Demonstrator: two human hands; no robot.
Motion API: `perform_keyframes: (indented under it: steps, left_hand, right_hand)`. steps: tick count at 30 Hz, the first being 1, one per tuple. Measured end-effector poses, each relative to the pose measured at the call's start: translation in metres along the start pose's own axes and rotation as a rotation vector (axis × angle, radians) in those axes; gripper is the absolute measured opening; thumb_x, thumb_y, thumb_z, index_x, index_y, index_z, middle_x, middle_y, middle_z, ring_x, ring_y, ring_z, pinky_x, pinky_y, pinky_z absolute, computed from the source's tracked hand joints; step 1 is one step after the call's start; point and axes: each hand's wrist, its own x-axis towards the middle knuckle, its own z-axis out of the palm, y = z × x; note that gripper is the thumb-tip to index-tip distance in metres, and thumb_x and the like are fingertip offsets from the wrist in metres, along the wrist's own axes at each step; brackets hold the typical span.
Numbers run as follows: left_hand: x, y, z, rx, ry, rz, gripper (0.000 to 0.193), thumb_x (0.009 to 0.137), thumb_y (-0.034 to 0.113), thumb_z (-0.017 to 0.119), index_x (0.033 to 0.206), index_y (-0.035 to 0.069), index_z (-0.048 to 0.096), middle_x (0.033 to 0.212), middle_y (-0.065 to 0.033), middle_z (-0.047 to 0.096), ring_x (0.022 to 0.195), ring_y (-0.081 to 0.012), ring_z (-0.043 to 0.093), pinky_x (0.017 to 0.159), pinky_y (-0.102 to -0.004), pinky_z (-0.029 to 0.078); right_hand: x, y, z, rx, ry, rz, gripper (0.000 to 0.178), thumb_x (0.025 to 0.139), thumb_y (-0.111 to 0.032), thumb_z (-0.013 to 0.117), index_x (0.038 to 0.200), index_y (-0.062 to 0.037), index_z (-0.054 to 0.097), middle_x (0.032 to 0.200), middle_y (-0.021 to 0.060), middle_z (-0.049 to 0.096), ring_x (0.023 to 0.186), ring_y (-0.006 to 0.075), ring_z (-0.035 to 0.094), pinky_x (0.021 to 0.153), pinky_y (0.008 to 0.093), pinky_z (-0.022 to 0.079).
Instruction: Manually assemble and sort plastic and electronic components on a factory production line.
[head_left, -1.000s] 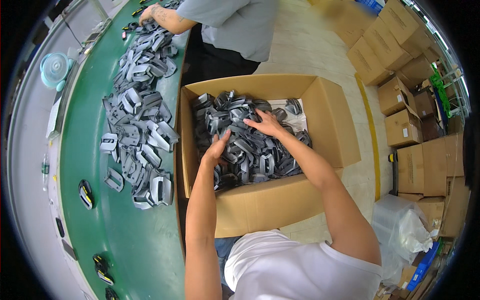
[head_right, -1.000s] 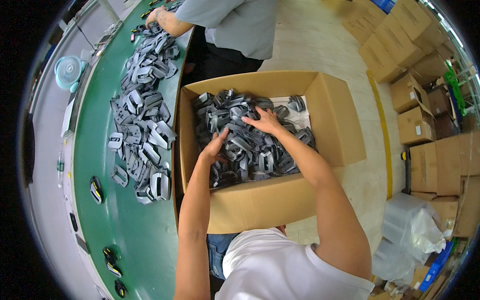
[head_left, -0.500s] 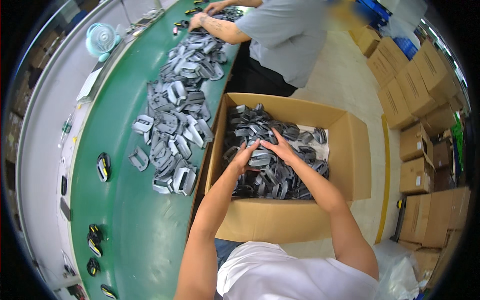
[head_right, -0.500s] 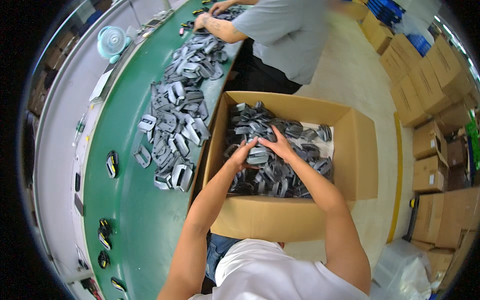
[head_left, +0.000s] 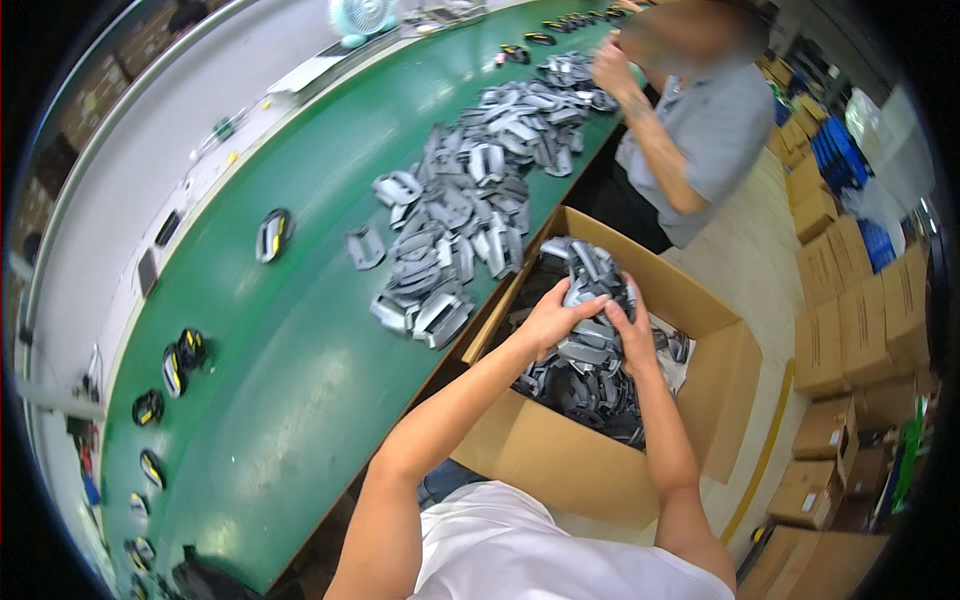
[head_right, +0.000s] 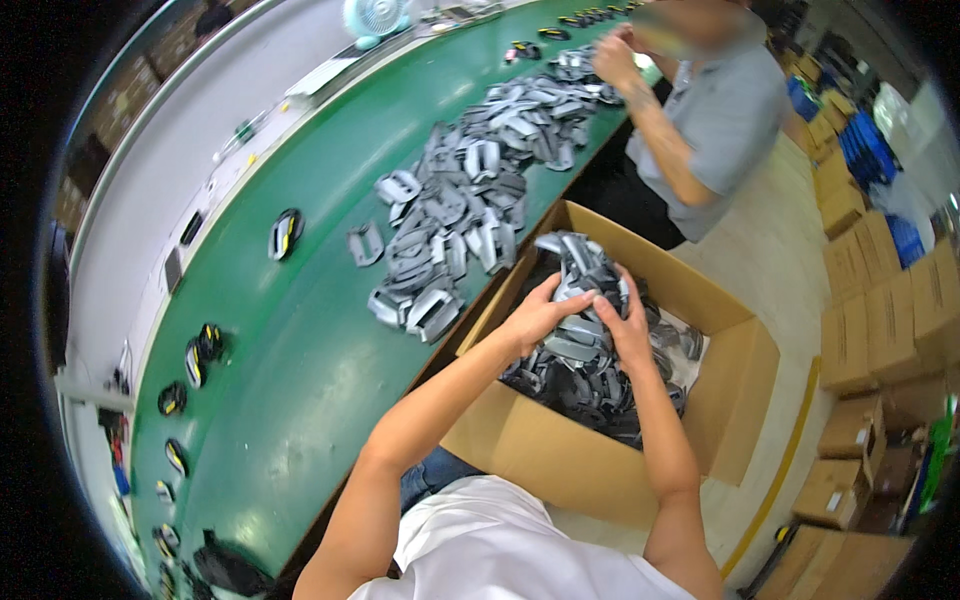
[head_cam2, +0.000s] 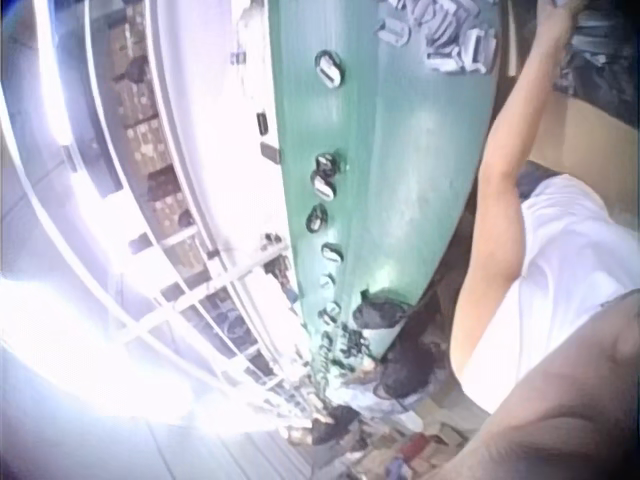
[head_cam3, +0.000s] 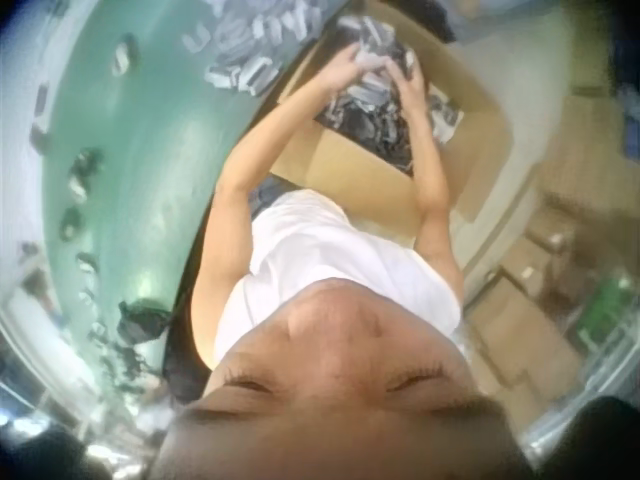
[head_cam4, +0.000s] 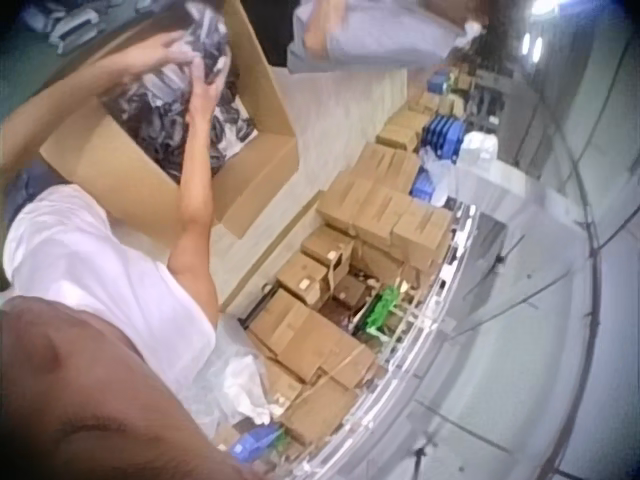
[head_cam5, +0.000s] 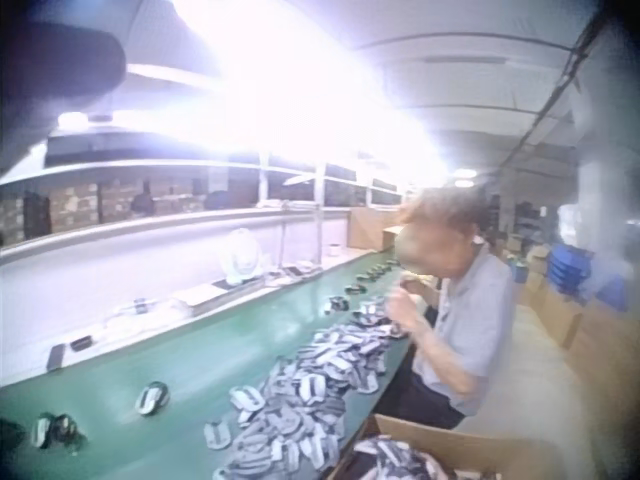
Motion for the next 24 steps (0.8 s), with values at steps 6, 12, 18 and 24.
perform_keyframes:
  steps: [6,12,18,24]
  left_hand:
    - [-0.084,0.086,-0.023,0.088,0.176,0.309,0.074,0.078,0.029,0.072,0.131,-0.007,0.035,0.118,-0.0131,0.053,0.104,-0.0171,0.053,0.090,-0.0286,0.042]
    - [-0.162,0.075,-0.100,-0.172,0.536,0.439,0.073,0.079,0.028,0.071,0.132,-0.005,0.032,0.118,-0.0144,0.052,0.103,-0.0187,0.055,0.087,-0.0305,0.046]
    - [-0.216,0.036,-0.154,-0.467,0.766,0.656,0.053,0.087,0.024,0.063,0.129,0.003,0.037,0.114,-0.0107,0.053,0.098,-0.0175,0.057,0.080,-0.0309,0.049]
    - [-0.197,0.008,-0.156,-0.532,1.098,0.832,0.049,0.089,0.023,0.060,0.127,0.002,0.039,0.116,-0.0095,0.053,0.102,-0.0161,0.052,0.086,-0.0292,0.043]
  right_hand:
    - [0.016,-0.065,0.073,-0.009,-0.300,-0.272,0.076,0.076,-0.030,0.070,0.136,0.0005,0.034,0.131,0.0137,0.043,0.120,0.0213,0.041,0.102,0.0319,0.030]
    - [0.023,-0.067,0.195,-0.163,-0.656,-0.393,0.080,0.071,-0.029,0.076,0.134,-0.0008,0.037,0.130,0.0149,0.045,0.120,0.0206,0.042,0.102,0.0319,0.031]
    - [0.016,-0.050,0.300,-0.444,-1.017,-0.408,0.078,0.070,-0.036,0.074,0.133,-0.0062,0.041,0.132,0.0152,0.045,0.123,0.0247,0.042,0.103,0.0351,0.032]
    - [0.033,-0.034,0.337,-0.506,-1.279,-0.420,0.079,0.068,-0.035,0.074,0.135,-0.0088,0.041,0.133,0.0139,0.045,0.124,0.0261,0.041,0.104,0.0359,0.031]
